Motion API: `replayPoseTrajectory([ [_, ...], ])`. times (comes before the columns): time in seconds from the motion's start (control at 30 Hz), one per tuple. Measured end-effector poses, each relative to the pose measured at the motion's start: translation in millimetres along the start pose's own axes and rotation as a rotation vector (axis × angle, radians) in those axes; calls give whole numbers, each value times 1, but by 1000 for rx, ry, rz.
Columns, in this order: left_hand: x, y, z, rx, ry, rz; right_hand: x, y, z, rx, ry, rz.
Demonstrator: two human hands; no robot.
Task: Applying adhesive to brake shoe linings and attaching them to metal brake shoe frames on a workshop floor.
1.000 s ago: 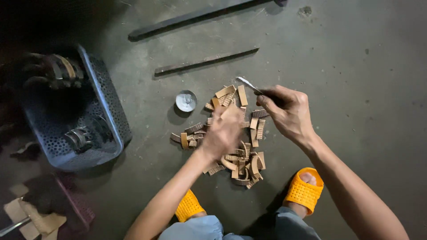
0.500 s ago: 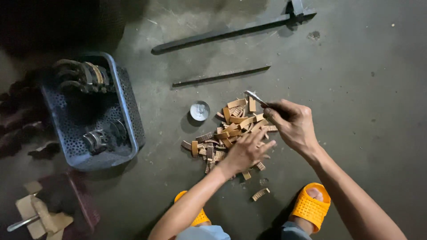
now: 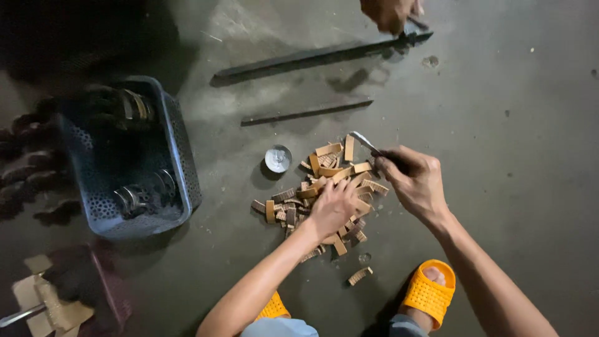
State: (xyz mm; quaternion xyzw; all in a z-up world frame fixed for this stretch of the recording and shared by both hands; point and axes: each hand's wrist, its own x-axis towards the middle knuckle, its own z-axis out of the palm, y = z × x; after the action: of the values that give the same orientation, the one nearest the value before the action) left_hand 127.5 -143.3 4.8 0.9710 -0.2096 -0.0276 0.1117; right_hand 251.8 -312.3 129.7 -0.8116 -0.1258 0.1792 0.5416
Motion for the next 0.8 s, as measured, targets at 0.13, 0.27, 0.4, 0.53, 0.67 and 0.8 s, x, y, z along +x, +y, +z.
replayPoseTrajectory([
  [0.13,-27,-7,-32,-193,20,-135,-14,-6,-1,-71,29,-86],
  [0.27,-45,-8,-134,-836,515,-437,-26,-10,12,-9,-16,89],
  [0.4,-57,-13,-176,-808,380,-849,-31,-58,34,166,-59,251],
  [0.53,-60,-12,-178,-667,814,-684,-32,-80,46,273,-157,311],
  [0.67,-59,-9,-179,-923,1014,-616,-29,-97,52,336,-182,296],
  [0.8,-58,-5,-177,-989,996,-632,-27,-107,59,260,-207,361],
])
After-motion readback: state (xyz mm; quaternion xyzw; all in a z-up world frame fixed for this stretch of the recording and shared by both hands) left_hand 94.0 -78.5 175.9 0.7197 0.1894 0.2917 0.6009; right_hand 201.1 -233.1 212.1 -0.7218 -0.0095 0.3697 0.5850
